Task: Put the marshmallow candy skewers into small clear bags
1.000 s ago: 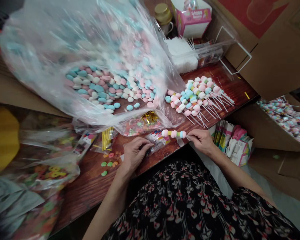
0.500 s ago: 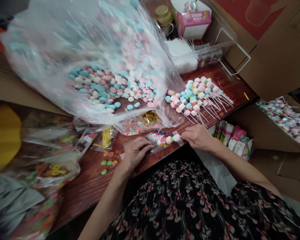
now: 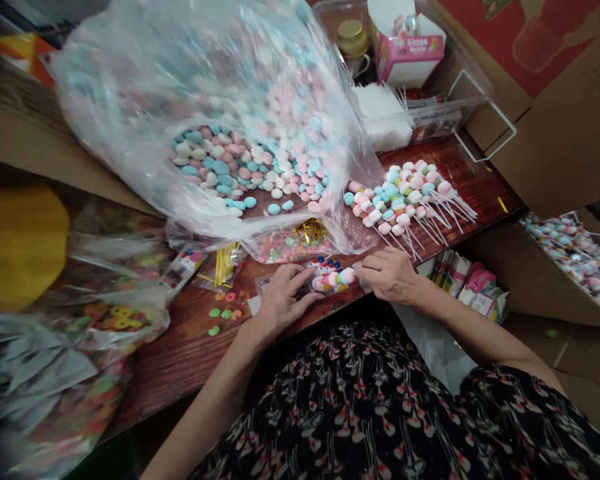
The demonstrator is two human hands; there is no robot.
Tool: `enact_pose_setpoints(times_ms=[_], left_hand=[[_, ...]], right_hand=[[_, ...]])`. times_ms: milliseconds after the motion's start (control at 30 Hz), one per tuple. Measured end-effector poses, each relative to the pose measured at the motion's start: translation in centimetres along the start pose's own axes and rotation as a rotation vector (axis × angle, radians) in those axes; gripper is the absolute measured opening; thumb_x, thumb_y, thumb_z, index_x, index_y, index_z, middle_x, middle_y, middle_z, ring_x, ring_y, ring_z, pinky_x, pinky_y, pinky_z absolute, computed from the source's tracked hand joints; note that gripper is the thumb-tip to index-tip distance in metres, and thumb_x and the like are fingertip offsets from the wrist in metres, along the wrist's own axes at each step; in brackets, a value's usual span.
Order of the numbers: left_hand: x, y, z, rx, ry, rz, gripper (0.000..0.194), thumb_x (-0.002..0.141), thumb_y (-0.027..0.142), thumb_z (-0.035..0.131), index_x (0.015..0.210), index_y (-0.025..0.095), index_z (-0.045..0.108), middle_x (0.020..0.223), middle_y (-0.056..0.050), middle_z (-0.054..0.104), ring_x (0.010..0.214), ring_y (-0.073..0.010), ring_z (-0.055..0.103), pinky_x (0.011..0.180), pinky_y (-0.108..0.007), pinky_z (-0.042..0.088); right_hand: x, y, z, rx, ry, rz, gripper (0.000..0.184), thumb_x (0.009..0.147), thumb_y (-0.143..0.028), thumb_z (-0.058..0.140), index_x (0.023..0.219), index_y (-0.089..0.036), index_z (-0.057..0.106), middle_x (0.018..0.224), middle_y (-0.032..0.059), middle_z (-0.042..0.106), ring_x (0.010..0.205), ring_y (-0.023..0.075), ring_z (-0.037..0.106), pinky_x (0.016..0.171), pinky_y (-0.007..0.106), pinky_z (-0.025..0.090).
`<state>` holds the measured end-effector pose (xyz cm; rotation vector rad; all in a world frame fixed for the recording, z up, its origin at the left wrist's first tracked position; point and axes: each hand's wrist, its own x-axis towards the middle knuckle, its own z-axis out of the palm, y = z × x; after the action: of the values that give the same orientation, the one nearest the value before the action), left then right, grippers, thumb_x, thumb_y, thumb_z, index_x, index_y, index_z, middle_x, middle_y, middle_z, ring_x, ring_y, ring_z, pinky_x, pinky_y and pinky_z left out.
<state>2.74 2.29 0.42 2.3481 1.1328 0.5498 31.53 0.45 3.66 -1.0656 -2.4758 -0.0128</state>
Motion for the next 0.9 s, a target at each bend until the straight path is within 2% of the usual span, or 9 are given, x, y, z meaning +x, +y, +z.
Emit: enact_pose_setpoints(times_ms=[133, 233, 367, 533, 733, 900], left_hand=[[0.8, 1.4, -0.5, 0.236, -0.034, 0.067, 0.031, 0.085, 0.031, 0.062, 0.115, 0.022, 0.064, 0.113, -0.013, 0.057, 0.103, -0.0294, 0.048, 0.087, -0.045, 0.042], [1.1, 2.0, -0.9, 0.229, -0.055, 0.091, 0.025, 0.087, 0.027, 0.058, 0.11, 0.019, 0.061, 0.113, -0.013, 0.059, 0.104, -0.0291, 0.049, 0.089, -0.046, 0.04], [1.0, 2.7, -1.0, 0.05, -0.145, 0.046, 0.019, 0.093, 0.028, 0.05, 0.109, 0.018, 0.055, 0.094, -0.008, 0.061, 0.084, -0.0209, 0.056, 0.075, -0.034, 0.044], [0.6, 3.2, -0.8, -0.057, -0.192, -0.009, 0.034, 0.085, 0.045, 0.065, 0.105, 0.019, 0.054, 0.089, -0.005, 0.061, 0.078, -0.02, 0.058, 0.069, -0.03, 0.043], [0.4, 3.6, -0.9, -0.349, -0.306, -0.119, 0.028, 0.079, 0.041, 0.071, 0.087, 0.019, 0.056, 0.074, 0.002, 0.056, 0.066, -0.014, 0.05, 0.061, -0.025, 0.039], [0.9, 3.8, -0.9, -0.544, -0.327, -0.196, 0.026, 0.076, 0.037, 0.073, 0.081, 0.018, 0.056, 0.071, 0.004, 0.054, 0.066, -0.0124, 0.048, 0.06, -0.023, 0.039]], right_hand=[[-0.2, -0.3, 0.1, 0.031, 0.079, 0.002, 0.02, 0.088, -0.018, 0.05, 0.093, -0.023, 0.069, 0.083, 0.0013, 0.071, 0.073, 0.0143, 0.054, 0.066, 0.031, 0.032], [-0.1, -0.8, -0.1, 0.037, 0.104, -0.001, 0.022, 0.089, -0.018, 0.049, 0.097, -0.024, 0.069, 0.084, 0.0015, 0.07, 0.072, 0.0144, 0.053, 0.065, 0.032, 0.031], [0.8, -1.6, -0.3, -0.019, 0.088, -0.119, 0.024, 0.09, -0.016, 0.045, 0.094, -0.021, 0.068, 0.08, 0.0026, 0.067, 0.071, 0.0143, 0.05, 0.065, 0.032, 0.029], [2.3, -1.4, -0.4, -0.034, 0.03, -0.114, 0.023, 0.092, -0.017, 0.045, 0.084, -0.019, 0.066, 0.072, 0.0015, 0.062, 0.069, 0.0143, 0.045, 0.063, 0.033, 0.025], [4.0, 0.1, -2.1, 0.051, 0.008, -0.27, 0.018, 0.096, -0.022, 0.048, 0.087, -0.023, 0.064, 0.073, -0.0013, 0.061, 0.068, 0.0127, 0.043, 0.063, 0.033, 0.022], [5.0, -0.7, -2.5, 0.005, -0.078, -0.39, 0.021, 0.097, -0.022, 0.047, 0.084, -0.022, 0.063, 0.073, -0.0011, 0.063, 0.066, 0.0127, 0.045, 0.062, 0.033, 0.022]])
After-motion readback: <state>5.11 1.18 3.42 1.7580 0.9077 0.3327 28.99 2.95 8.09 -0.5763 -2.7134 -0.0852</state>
